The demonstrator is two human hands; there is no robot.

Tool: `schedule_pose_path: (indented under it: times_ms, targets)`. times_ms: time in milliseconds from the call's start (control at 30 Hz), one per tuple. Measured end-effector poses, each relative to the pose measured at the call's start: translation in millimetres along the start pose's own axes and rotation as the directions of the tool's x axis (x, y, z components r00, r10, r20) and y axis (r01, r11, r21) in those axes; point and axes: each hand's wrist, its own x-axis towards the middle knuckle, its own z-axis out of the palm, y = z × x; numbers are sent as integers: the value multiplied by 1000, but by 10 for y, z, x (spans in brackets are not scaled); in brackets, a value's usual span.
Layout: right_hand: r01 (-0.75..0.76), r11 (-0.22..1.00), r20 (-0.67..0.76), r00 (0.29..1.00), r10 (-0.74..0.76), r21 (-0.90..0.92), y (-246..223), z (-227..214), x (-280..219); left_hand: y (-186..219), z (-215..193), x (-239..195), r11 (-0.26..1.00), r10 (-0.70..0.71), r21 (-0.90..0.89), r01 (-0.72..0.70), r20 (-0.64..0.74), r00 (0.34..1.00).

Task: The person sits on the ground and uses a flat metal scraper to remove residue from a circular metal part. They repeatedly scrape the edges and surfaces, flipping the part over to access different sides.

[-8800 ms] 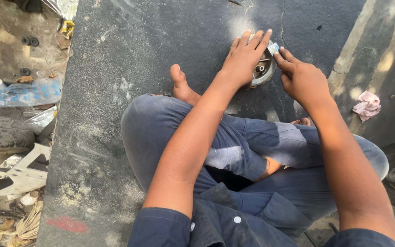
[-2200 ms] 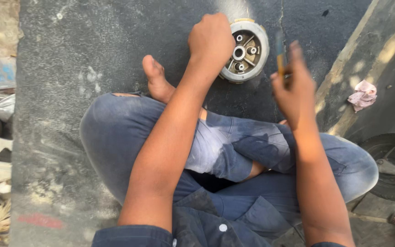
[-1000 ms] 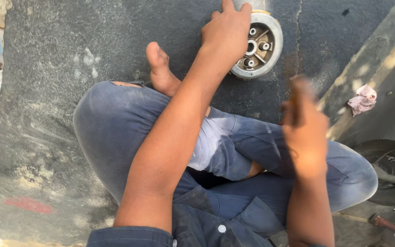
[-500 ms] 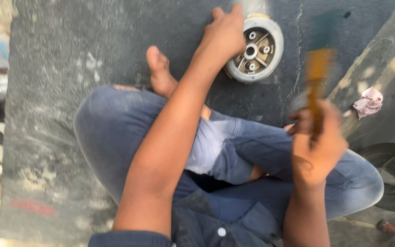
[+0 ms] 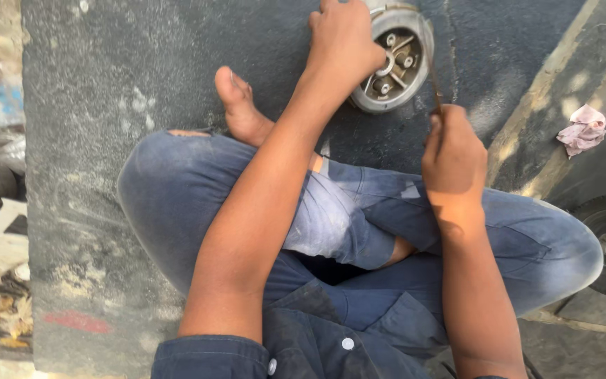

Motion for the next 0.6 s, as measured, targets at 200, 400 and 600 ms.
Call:
schedule_pose_path:
  times_ms: [200,400,600]
  targets:
    - [-10,929,-213,972,95,371,47,111,50,507,-55,-485,982,177,12,-186,-373,911]
    - [-161,869,-90,969,228,468,12,-27,85,649,-148,-688,905,426,221,-365,-490,761]
    - [-100,981,-63,992,112,167,21,-60,52,734,-130,-764,856,516,308,-415,-486,705]
